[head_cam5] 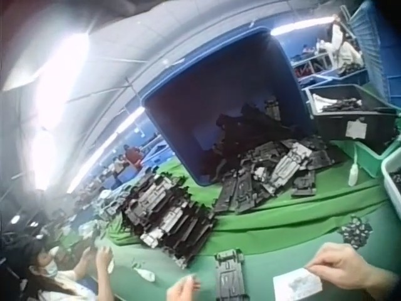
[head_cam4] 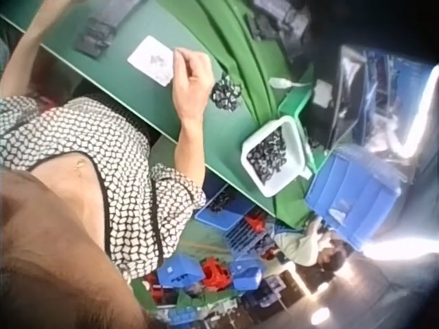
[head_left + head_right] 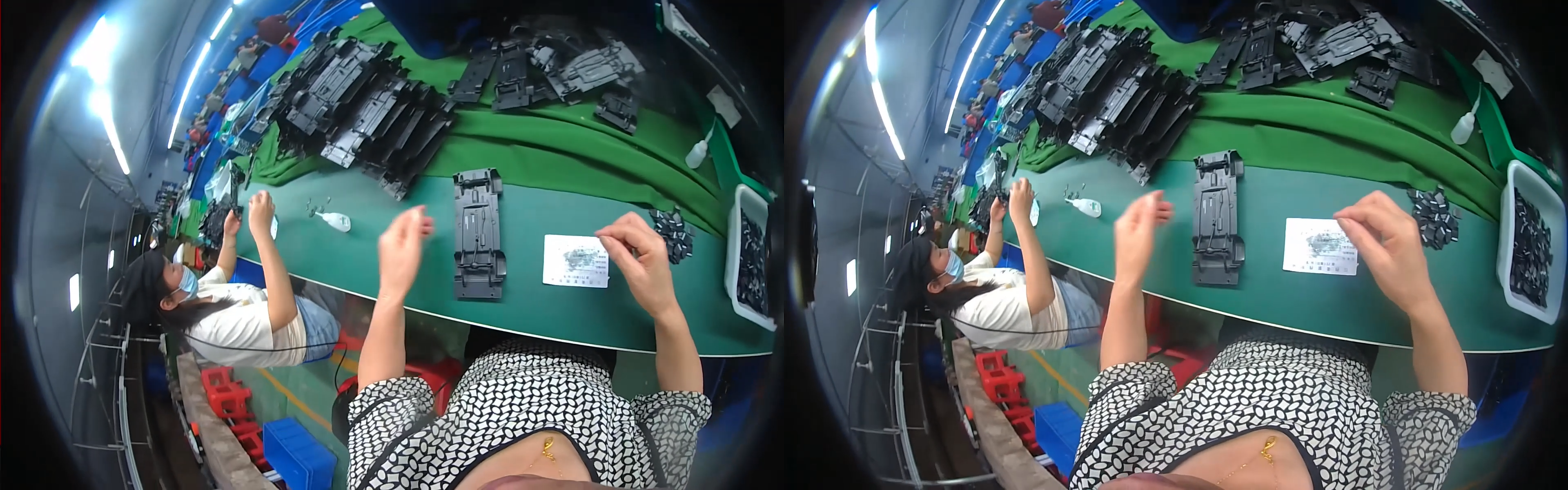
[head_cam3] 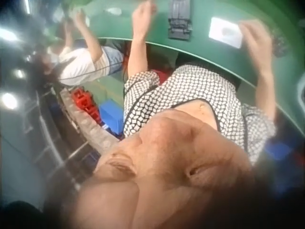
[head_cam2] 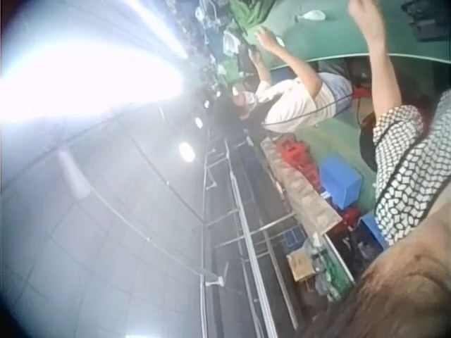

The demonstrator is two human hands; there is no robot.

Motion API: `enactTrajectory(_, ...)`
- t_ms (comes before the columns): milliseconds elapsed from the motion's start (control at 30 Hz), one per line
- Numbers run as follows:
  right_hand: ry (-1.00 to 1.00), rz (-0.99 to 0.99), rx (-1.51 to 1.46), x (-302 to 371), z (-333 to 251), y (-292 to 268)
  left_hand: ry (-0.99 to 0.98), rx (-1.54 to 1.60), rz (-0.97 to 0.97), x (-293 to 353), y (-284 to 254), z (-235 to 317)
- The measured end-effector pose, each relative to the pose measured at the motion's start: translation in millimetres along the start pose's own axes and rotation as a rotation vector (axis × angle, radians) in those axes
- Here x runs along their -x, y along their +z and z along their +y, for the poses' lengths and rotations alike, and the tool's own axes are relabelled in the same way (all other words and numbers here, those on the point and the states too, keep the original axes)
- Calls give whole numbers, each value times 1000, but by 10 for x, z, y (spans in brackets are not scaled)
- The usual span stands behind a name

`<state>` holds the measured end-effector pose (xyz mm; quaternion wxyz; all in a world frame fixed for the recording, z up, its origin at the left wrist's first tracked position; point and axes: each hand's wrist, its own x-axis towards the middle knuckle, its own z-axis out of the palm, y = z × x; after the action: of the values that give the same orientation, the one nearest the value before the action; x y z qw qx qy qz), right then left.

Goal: Assembling small plastic components onto a larger black plastic base using glue.

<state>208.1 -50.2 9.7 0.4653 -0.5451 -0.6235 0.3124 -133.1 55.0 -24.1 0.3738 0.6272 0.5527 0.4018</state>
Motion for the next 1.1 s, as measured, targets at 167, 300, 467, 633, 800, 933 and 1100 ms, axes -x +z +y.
enactTrajectory(167, 65, 60, -72, 18, 71, -48, 112, -304, 822, -141, -660, -558)
enactTrajectory(300, 49, 31, -30, 48, 37, -27, -43, -472, 875, -397, -978, -1077)
enactTrajectory(467, -94, 103, 39, 58, 145, -110, -22, -549, 706, -687, -1266, -1241)
enactTrajectory(633, -57, 147, -77, -37, 297, -183, 110, -269, 704, -551, -1282, -913)
enactTrajectory(800, -28, 175, -127, -1, 319, -235, 120, 180, 112, -139, -423, 311)
enactTrajectory(933, -15, 199, -134, 47, 341, -244, 121, -48, -264, 245, 218, 743)
enactTrajectory(1100, -32, 207, -123, 71, 319, -214, 380, -530, -461, 346, 494, 859)
